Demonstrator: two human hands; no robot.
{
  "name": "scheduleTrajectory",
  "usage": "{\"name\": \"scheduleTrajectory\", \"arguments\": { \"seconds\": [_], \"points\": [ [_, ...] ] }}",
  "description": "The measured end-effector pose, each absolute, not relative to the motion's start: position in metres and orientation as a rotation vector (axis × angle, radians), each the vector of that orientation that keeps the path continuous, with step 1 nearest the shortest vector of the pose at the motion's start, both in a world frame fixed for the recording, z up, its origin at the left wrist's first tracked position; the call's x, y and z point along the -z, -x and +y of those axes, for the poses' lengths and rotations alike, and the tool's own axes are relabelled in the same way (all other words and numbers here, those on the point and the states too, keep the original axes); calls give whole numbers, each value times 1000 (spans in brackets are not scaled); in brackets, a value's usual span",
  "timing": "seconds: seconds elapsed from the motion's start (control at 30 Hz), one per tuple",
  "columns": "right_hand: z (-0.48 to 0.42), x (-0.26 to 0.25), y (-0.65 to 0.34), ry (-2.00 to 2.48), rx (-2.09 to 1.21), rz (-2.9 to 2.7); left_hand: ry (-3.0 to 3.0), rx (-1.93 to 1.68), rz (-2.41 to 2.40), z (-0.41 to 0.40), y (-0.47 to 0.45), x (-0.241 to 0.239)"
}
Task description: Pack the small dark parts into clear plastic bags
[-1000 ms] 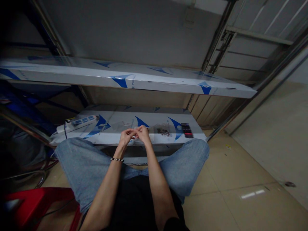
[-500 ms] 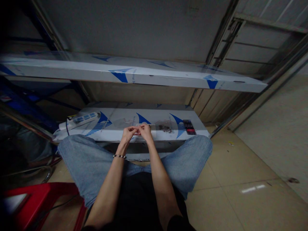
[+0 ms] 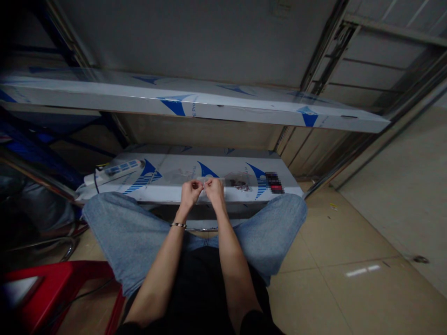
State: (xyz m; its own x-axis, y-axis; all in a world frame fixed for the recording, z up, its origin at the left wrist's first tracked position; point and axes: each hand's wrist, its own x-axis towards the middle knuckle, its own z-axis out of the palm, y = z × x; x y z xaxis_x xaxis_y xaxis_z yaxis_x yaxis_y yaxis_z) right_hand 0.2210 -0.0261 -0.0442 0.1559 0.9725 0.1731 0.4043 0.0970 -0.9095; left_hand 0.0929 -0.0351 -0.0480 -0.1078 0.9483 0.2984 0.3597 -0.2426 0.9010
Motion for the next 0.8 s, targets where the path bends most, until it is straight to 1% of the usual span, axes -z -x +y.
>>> {"name": "scheduleTrajectory", "arguments": {
  "seconds": [0.1, 0.2, 0.37, 0.53, 0.6, 0.67, 0.73, 0.8],
  "points": [
    [-30, 43, -222, 1597, -488, -1378, -1729, -1401, 1600, -40, -97, 46],
    [-32, 41, -224, 1668, -442, -1393, -1719, -1455, 1627, -43, -99, 42],
    [-30, 44, -220, 1544, -670, -1380, -1751, -1472, 1430, -45, -100, 37],
    [-29, 41, -220, 1289, -872, -1144, -1434, -1600, 1363, -40, -95, 41],
    [-30, 34, -221, 1132, -980, -1118, -1207, -1558, 1287, -37, -90, 43],
    [-31, 27, -222, 986, -1067, -1123, -1003, -1432, 1137, -36, -83, 45],
    [-34, 22, -222, 898, -1122, -1125, -878, -1324, 963, -37, -77, 45],
    [-37, 18, -223, 861, -1151, -1111, -824, -1307, 856, -38, -72, 44]
  ]
}}
